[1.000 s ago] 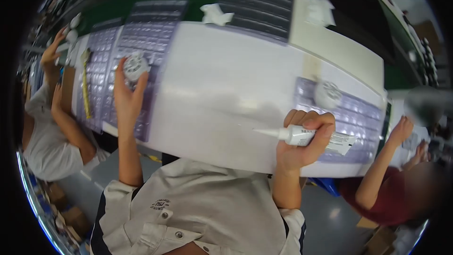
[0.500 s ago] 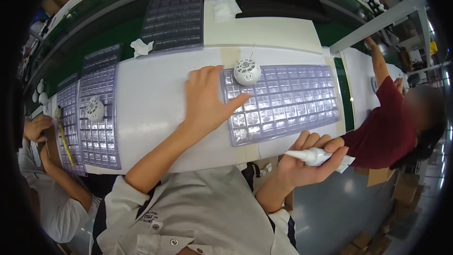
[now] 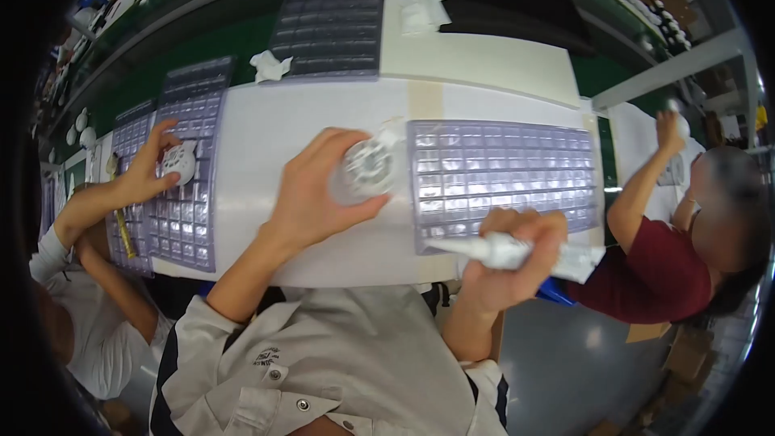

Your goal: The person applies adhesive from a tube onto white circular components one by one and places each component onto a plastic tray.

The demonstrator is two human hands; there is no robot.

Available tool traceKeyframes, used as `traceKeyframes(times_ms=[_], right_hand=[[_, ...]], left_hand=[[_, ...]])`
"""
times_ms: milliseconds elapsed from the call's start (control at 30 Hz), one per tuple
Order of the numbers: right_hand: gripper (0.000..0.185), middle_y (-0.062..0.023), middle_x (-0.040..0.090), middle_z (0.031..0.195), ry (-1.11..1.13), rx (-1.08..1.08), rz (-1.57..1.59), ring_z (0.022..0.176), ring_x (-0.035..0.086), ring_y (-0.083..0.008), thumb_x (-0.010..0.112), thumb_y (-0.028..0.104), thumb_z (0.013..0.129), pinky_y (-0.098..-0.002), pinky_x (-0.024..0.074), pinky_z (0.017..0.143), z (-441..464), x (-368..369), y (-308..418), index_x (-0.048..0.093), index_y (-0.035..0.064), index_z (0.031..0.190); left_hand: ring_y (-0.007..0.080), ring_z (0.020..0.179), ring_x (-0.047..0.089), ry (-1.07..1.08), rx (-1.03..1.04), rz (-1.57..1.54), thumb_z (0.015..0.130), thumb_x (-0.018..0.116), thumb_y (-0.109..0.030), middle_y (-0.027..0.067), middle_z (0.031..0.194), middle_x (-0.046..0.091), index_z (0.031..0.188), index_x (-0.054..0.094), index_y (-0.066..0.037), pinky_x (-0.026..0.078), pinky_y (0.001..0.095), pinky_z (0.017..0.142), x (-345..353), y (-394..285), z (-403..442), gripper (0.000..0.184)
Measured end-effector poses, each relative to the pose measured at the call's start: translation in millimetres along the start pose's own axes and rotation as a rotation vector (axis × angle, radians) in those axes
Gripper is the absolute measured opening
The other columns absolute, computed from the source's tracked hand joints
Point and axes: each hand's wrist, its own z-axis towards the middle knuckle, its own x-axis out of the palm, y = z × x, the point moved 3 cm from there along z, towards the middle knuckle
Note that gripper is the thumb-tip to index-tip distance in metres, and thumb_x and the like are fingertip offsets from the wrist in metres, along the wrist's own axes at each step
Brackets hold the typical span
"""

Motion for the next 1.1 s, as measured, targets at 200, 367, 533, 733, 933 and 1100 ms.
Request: traceKeyframes(times_ms=[200,367,533,733,933,1100], right_hand=[[0.027,-0.0031,0.050,0.064,0.429,0.246,-0.394,0.049,0.041,-0.0093,0.054,0.026,0.097,-0.0251,0.0328,0.045,-27.5,55.7,-73.5,0.045,0.0082,0.078],[0.030,-0.0060,0.053,0.066,0.594,0.418,-0.395,0.051,0.044,-0.0112,0.059,0.026,0.094,-0.0257,0.0362,0.048,-49.3,69.0,-114.1,0.048,0.0052,0.076],[0.033,-0.0062,0.053,0.065,0.540,0.425,-0.375,0.051,0.044,-0.0125,0.061,0.026,0.094,-0.0268,0.0363,0.048,-54.6,62.9,-123.3,0.047,0.0037,0.075],[0.034,-0.0063,0.053,0.065,0.524,0.427,-0.400,0.051,0.044,-0.0124,0.061,0.028,0.094,-0.0274,0.0357,0.048,-53.2,55.5,-128.9,0.047,0.0034,0.075],[0.035,-0.0063,0.052,0.065,0.539,0.449,-0.409,0.050,0.043,-0.0122,0.061,0.028,0.095,-0.0275,0.0353,0.047,-54.9,54.6,-130.3,0.046,0.0036,0.074],[0.035,-0.0064,0.053,0.066,0.524,0.446,-0.418,0.050,0.043,-0.0123,0.061,0.028,0.095,-0.0275,0.0356,0.047,-54.4,53.4,-131.8,0.046,0.0038,0.074]], left_hand=[[0.0280,0.100,0.059,0.183,-0.138,-0.003,0.062,0.077,-0.011,0.0104,0.114,0.059,0.115,0.062,-0.005,0.046,0.0373,0.092,-69.1,45.1,-69.6,0.056],[0.0276,0.103,0.058,0.142,-0.071,0.004,0.058,0.077,-0.010,0.0084,0.115,0.060,0.117,0.063,-0.006,0.044,0.0373,0.092,-74.4,61.3,-83.9,0.061],[0.0265,0.104,0.057,0.157,-0.054,0.003,0.061,0.076,-0.014,0.0069,0.115,0.058,0.119,0.061,-0.009,0.042,0.0377,0.093,-75.0,68.2,-84.3,0.061],[0.0257,0.103,0.058,0.164,-0.062,0.006,0.060,0.077,-0.013,0.0062,0.114,0.059,0.120,0.061,-0.010,0.042,0.0379,0.092,-75.0,68.8,-84.4,0.062],[0.0258,0.102,0.058,0.170,-0.080,0.001,0.057,0.077,-0.013,0.0063,0.114,0.059,0.120,0.063,-0.010,0.042,0.0368,0.091,-75.5,70.2,-84.0,0.064],[0.0257,0.101,0.058,0.161,-0.075,-0.005,0.057,0.077,-0.013,0.0063,0.114,0.059,0.120,0.063,-0.010,0.042,0.0365,0.091,-74.1,71.8,-84.8,0.064]])
